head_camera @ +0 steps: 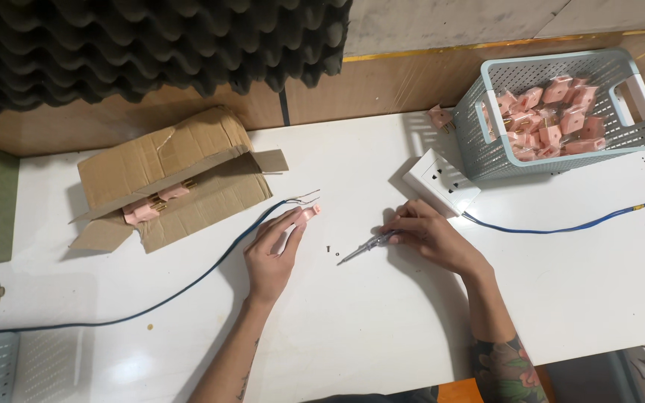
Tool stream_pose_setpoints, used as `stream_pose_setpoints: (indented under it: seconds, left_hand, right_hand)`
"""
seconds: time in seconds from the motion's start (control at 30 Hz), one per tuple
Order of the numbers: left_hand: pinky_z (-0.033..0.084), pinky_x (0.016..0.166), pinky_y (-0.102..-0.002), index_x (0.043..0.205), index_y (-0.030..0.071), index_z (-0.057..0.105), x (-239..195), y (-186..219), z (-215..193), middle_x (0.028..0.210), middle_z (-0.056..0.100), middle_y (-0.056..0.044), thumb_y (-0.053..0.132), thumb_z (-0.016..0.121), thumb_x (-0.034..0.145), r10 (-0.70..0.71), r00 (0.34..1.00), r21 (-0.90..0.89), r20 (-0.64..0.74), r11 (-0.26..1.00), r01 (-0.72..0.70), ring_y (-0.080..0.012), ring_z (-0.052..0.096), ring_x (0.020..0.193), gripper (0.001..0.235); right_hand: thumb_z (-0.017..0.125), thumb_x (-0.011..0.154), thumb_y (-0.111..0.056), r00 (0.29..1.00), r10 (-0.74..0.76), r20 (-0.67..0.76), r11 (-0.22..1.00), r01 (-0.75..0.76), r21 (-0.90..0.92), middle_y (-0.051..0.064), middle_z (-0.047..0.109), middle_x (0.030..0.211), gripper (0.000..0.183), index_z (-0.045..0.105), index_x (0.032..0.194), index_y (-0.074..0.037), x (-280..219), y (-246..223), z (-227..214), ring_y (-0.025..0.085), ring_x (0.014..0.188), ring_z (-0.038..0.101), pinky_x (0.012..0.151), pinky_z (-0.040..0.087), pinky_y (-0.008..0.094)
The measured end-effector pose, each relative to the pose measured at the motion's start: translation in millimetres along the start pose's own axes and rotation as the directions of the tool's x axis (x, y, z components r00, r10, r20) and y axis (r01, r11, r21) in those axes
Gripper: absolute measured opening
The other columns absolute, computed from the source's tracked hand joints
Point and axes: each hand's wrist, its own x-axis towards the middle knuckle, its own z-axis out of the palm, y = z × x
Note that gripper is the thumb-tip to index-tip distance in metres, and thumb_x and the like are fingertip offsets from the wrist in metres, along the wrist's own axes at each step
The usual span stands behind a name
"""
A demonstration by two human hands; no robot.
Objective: The person assembles a power plug by inserting two metal prongs into a plastic housing, securing them with a screwdriver, and attaching the wire leads before closing the casing.
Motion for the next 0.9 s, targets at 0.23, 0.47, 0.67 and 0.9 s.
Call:
stream_pose_setpoints:
  seconds: [0.23, 0.47, 0.67, 0.9]
  left_hand:
    - [0.068, 0.102, -0.039, 0.135, 0.01, 0.086, 1, 0, -1, 0.132, 0.088, -0.01, 0.009, 0.087, 0.102, -0.091, 0.996, -0.003, 0.001, 0.996, 0.091, -0.0243, 0.085, 0.121, 0.033]
    - [0.068, 0.101, -0.039, 0.135, 0.008, 0.085, 1, -2, -1, 0.13, 0.089, -0.012, 0.01, 0.088, 0.101, -0.117, 0.993, -0.033, -0.033, 0.993, 0.116, -0.0262, 0.085, 0.118, 0.034]
    - [0.069, 0.102, -0.037, 0.136, 0.008, 0.085, 7, 5, -2, 0.125, 0.089, -0.011, 0.009, 0.089, 0.101, -0.137, 0.98, -0.009, -0.146, 0.99, 0.138, -0.0223, 0.085, 0.116, 0.035]
    - [0.067, 0.103, -0.041, 0.137, 0.003, 0.083, 5, -4, -1, 0.124, 0.087, -0.017, 0.008, 0.089, 0.102, -0.192, 0.954, -0.046, -0.232, 0.981, 0.186, -0.0268, 0.083, 0.117, 0.036]
  right_hand:
    - [0.086, 0.097, -0.027, 0.998, -0.059, -0.031, 0.995, 0.057, -0.077, 0.007, 0.072, 0.097, 0.025, 0.095, 0.118, -0.017, 11, 5, 15, 0.024, 0.095, 0.067, 0.095, 0.056, 0.043]
    - [0.085, 0.1, -0.033, 0.991, -0.097, -0.091, 0.979, 0.078, -0.189, 0.003, 0.064, 0.087, 0.025, 0.094, 0.119, -0.02, 17, 12, 27, 0.019, 0.086, 0.06, 0.086, 0.053, 0.036]
    - [0.087, 0.1, -0.039, 0.968, -0.194, -0.161, 0.966, 0.159, -0.204, 0.0, 0.06, 0.086, 0.026, 0.093, 0.119, -0.022, 16, 35, 38, 0.018, 0.083, 0.06, 0.087, 0.052, 0.035]
    - [0.088, 0.1, -0.039, 0.931, -0.362, -0.039, 0.923, 0.352, -0.153, 0.002, 0.057, 0.081, 0.026, 0.093, 0.111, -0.016, 10, -5, 65, 0.021, 0.08, 0.059, 0.087, 0.052, 0.036]
